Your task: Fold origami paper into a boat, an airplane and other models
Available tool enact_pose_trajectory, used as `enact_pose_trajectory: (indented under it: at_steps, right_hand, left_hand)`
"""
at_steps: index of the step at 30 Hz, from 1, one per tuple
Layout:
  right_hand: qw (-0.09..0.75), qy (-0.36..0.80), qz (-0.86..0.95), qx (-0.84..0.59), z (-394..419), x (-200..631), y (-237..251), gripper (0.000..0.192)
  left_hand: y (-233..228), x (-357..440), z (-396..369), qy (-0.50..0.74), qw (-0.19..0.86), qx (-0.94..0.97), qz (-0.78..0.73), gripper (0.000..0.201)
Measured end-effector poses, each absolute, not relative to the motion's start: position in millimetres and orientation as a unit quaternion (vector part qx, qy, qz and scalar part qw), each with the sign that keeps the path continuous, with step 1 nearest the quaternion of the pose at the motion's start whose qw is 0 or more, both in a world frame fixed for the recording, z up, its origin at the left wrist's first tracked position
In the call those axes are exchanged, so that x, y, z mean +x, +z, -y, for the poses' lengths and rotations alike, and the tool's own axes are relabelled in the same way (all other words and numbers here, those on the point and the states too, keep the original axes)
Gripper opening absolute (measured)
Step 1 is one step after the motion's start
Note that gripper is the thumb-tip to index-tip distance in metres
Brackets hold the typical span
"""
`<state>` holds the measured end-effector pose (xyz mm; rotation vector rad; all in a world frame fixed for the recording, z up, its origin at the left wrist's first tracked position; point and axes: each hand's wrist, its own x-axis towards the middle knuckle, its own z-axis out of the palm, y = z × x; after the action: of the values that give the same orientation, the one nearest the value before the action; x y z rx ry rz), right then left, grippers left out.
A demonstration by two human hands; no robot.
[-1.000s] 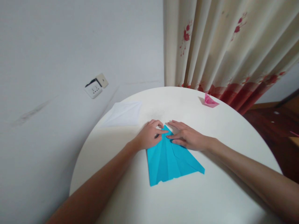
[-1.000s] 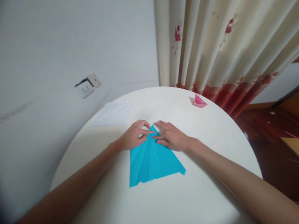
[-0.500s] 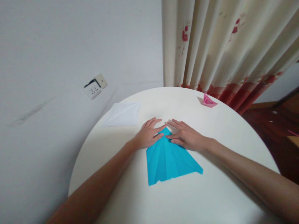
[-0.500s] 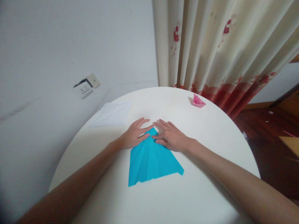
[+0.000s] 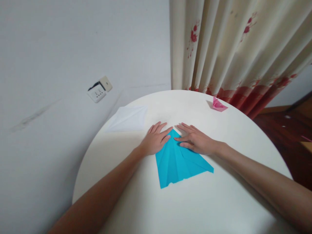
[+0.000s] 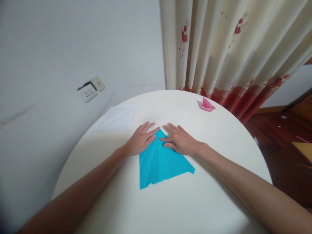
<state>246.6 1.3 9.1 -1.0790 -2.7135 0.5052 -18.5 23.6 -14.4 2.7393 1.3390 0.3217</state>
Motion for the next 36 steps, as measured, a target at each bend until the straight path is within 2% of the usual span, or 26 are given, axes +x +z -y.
enact_pose_trajectory:
  at_steps: [6, 14, 19, 23, 30, 36]
  right_hand:
    - [0.091, 0.193, 0.914, -0.345, 3, 245, 15, 0.051]
    - [0.089, 0.160, 0.904, -0.387, 2, 244, 14, 0.056]
    - [0.083, 0.141, 0.894, -0.416, 0, 244, 11, 0.056]
    - [0.089, 0.151, 0.895, -0.411, 0, 244, 10, 0.058]
    - [0.088, 0.148, 0.895, -0.411, 0, 246, 8, 0.060]
    - [0.096, 0.143, 0.898, -0.405, 0, 247, 7, 0.058]
  left_hand:
    - [-15, -16, -25, 0.131, 0.046, 0.879, -0.456, 0.053]
    - [-15, -16, -38, 0.253, 0.111, 0.853, -0.443, 0.039]
    - [-1, -6, -16, 0.145, 0.038, 0.910, -0.386, 0.038]
    - [6, 7, 4, 0.086, 0.005, 0.935, -0.344, 0.049]
    - [-4, 7, 7, 0.040, 0.025, 0.931, -0.362, 0.071]
    - [-9, 4, 7, 0.050, 0.035, 0.926, -0.374, 0.072]
